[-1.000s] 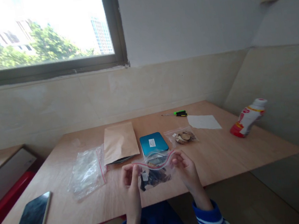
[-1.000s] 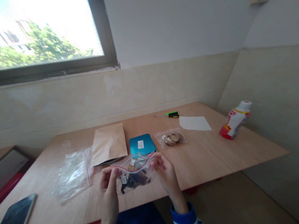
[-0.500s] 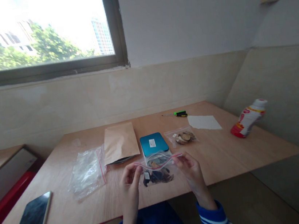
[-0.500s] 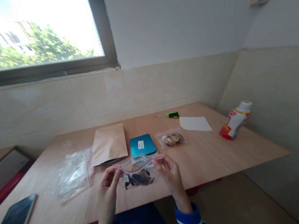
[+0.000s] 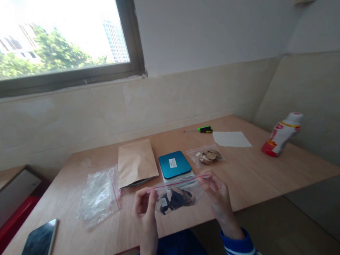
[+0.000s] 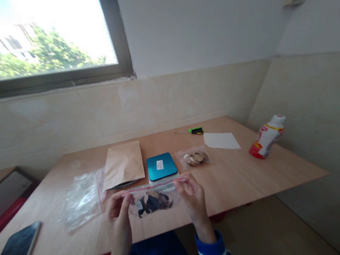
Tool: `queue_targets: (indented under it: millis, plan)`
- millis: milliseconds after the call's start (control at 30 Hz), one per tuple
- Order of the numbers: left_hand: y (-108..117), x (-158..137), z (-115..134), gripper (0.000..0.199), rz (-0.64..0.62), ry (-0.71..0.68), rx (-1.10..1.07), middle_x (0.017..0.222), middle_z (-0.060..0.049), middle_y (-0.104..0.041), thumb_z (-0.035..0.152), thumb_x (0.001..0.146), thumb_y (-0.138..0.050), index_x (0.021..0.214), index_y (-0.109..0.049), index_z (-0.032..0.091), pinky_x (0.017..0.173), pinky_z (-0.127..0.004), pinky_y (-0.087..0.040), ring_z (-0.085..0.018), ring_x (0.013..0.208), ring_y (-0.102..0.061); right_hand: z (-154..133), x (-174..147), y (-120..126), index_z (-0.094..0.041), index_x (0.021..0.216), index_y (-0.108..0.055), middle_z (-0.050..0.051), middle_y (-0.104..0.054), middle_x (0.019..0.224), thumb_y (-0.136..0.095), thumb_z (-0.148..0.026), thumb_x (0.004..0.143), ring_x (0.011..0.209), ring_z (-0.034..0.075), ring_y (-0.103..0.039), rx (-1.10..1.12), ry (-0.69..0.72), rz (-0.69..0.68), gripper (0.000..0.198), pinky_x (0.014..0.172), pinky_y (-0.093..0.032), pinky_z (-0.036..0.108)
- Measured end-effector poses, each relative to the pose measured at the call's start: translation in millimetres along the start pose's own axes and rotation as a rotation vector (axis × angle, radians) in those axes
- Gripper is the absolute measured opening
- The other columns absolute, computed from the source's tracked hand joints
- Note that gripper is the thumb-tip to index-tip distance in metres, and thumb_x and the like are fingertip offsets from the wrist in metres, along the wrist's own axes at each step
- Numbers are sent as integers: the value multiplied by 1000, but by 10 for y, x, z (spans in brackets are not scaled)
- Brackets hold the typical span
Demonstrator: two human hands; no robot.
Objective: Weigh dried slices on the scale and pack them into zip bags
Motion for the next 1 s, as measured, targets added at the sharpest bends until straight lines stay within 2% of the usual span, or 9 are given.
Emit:
queue_targets:
  millis: [133,300,500,633,800,1000]
  plan:
    - [-20,-11,5,22,-32,-1,-26,69,1,-60,40,80,-63,79,-59,19,61,-21,-47,-12,65,-58,34,-24,-83,-19,79,-64,2,-66,75,-71,-42,74,75,18,-63,45,-72,-76,24,72,-51,28]
    - [-44,-24,-28,21,-70,31,-113,71,3,-56,40,82,-61,82,-56,20,59,-18,-45,-10,65,-54,101,-53,-180,-20,91,-67,5,-72,87,-74,-44,70,83,20,-67,69,-147,-180,33,78,-53,31]
    - [-100,-49,-89,18,-166,64,-226,79,2,-57,37,82,-62,87,-57,20,66,-19,-46,-10,73,-55,158,-42,-130,-19,78,-70,5,-73,79,-74,-45,69,80,21,-67,28,-147,-148,28,76,-53,32]
    - [-158,-43,-135,22,-212,77,-220,84,1,-61,35,78,-68,91,-59,20,75,-21,-47,-12,82,-58,180,-35,-72,-20,80,-71,4,-73,80,-76,-44,68,79,20,-67,45,-147,-112,27,76,-52,31]
    - [-197,-23,-196,25,-227,126,-199,85,-1,-65,36,75,-70,92,-62,20,76,-24,-48,-14,83,-61,172,-44,-68,-20,82,-71,4,-73,80,-75,-41,70,79,19,-67,35,-135,-116,25,76,-52,30]
    - [-192,-29,-224,20,-260,151,-183,73,1,-62,36,78,-67,79,-62,17,69,-22,-46,-13,73,-58,79,-48,-104,-20,78,-68,1,-70,75,-73,-36,73,73,17,-65,22,-82,-133,18,71,-51,27]
Point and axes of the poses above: each hand's wrist, its own x-axis towards the middle knuckle, its own y-axis out of the back of the hand, z = x × y, the point moved 7 cm from there along x, towards the middle knuckle
